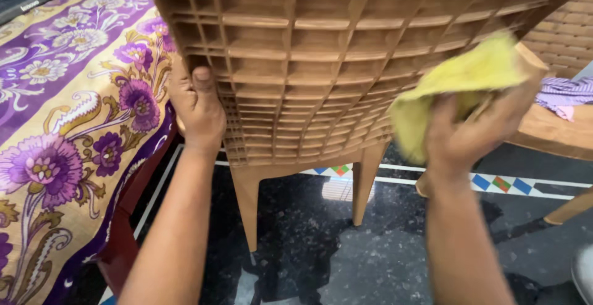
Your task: The person wipes the seat, legs, and back of a plastic chair with a cloth, then rearranges items on a desk, including a pen holder and storage box, and wipes a keyboard by hand.
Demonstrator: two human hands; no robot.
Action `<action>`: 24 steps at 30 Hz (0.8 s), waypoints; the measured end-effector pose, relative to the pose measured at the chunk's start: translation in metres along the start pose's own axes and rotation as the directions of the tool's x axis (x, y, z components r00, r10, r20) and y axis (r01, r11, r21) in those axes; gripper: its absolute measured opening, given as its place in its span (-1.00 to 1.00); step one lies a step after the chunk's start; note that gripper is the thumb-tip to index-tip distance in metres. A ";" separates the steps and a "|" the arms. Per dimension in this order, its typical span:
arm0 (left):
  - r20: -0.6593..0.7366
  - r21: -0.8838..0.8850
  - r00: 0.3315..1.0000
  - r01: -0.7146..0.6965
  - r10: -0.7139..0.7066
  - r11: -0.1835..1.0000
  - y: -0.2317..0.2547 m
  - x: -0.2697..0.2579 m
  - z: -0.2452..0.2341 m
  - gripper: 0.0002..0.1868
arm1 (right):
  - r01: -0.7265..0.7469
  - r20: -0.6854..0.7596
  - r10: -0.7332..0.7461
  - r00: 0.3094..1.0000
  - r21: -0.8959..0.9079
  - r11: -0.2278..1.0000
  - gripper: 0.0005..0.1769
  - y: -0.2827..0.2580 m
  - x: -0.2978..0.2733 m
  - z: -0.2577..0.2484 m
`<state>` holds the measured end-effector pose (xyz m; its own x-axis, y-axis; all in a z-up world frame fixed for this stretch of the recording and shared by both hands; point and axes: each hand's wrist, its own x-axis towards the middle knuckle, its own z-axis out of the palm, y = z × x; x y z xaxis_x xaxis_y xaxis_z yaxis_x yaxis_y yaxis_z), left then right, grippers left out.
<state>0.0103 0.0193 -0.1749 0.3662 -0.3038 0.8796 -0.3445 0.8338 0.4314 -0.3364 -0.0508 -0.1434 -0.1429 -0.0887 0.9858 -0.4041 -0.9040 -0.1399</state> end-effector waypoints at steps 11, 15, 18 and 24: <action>0.024 0.060 1.000 -0.018 0.016 0.998 0.002 -0.009 -0.004 -0.31 | 0.010 0.202 0.077 0.976 -0.397 0.918 -0.46 -0.073 -0.082 0.067; 0.089 0.012 0.995 -0.055 0.053 0.998 0.006 -0.009 -0.008 -0.33 | -0.189 0.188 0.256 0.948 -0.315 0.930 -0.42 -0.074 -0.083 0.075; 0.081 0.007 0.996 -0.041 0.040 0.999 0.001 -0.011 -0.009 -0.32 | -0.160 0.245 0.222 0.944 -0.246 0.956 -0.36 -0.085 -0.089 0.080; 0.086 -0.088 0.996 -0.025 0.033 0.996 0.003 -0.013 -0.006 -0.32 | -0.101 0.332 0.227 0.916 -0.358 0.928 -0.34 -0.072 -0.071 0.047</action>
<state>0.0102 0.0283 -0.1860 0.2787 -0.3151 0.9072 -0.2757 0.8786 0.3899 -0.2546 0.0005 -0.1988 0.0769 -0.4254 0.9017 -0.6840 -0.6805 -0.2627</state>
